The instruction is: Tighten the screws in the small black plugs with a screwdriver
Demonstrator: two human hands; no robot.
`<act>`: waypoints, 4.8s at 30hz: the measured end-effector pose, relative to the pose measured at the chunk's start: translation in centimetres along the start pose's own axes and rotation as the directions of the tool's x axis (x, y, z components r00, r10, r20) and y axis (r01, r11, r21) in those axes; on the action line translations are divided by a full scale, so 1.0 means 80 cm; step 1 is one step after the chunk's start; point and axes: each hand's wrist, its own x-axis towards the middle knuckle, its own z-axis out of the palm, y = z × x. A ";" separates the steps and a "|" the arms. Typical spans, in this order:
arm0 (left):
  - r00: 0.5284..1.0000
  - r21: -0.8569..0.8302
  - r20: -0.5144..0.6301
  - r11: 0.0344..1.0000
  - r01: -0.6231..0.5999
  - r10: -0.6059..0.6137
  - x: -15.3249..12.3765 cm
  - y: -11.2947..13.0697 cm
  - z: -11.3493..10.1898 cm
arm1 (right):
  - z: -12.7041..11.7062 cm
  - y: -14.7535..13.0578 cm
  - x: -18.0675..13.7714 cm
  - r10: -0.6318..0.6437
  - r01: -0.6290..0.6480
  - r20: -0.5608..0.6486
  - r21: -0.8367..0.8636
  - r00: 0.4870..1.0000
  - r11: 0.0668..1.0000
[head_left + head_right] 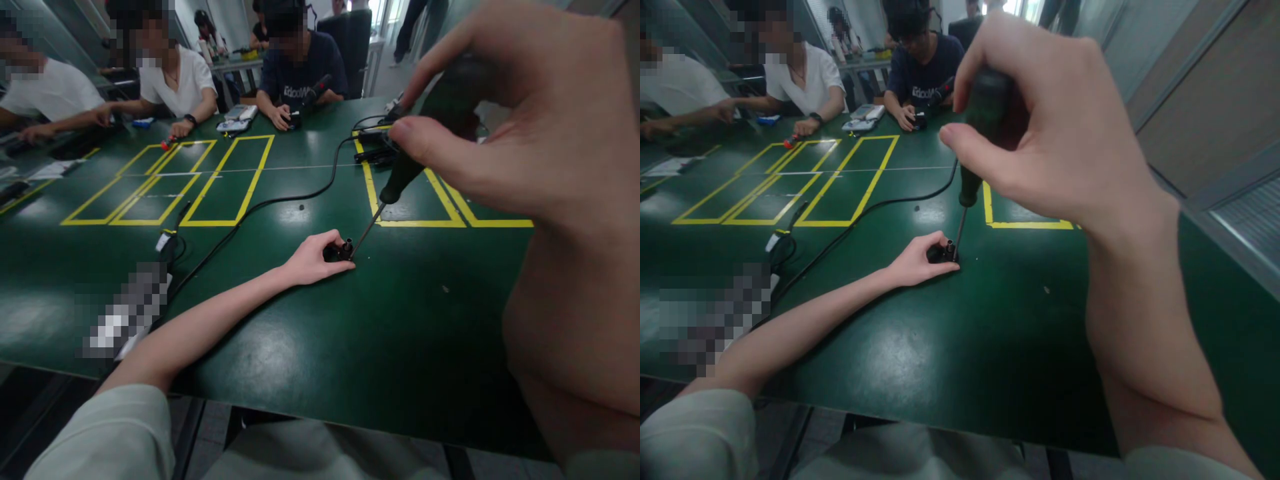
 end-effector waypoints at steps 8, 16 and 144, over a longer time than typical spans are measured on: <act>1.000 0.001 -0.003 1.000 0.010 -0.010 0.000 -0.001 0.000 | 0.000 -0.002 0.001 -0.012 0.013 0.028 -0.042 1.000 0.999; 1.000 -0.005 -0.001 1.000 0.003 -0.003 0.000 0.001 -0.002 | -0.002 -0.008 -0.003 -0.084 0.083 0.040 0.033 0.996 0.996; 1.000 0.026 -0.002 1.000 0.014 -0.013 -0.001 -0.001 0.003 | 0.005 0.009 -0.003 -0.198 0.169 0.047 0.357 0.979 0.919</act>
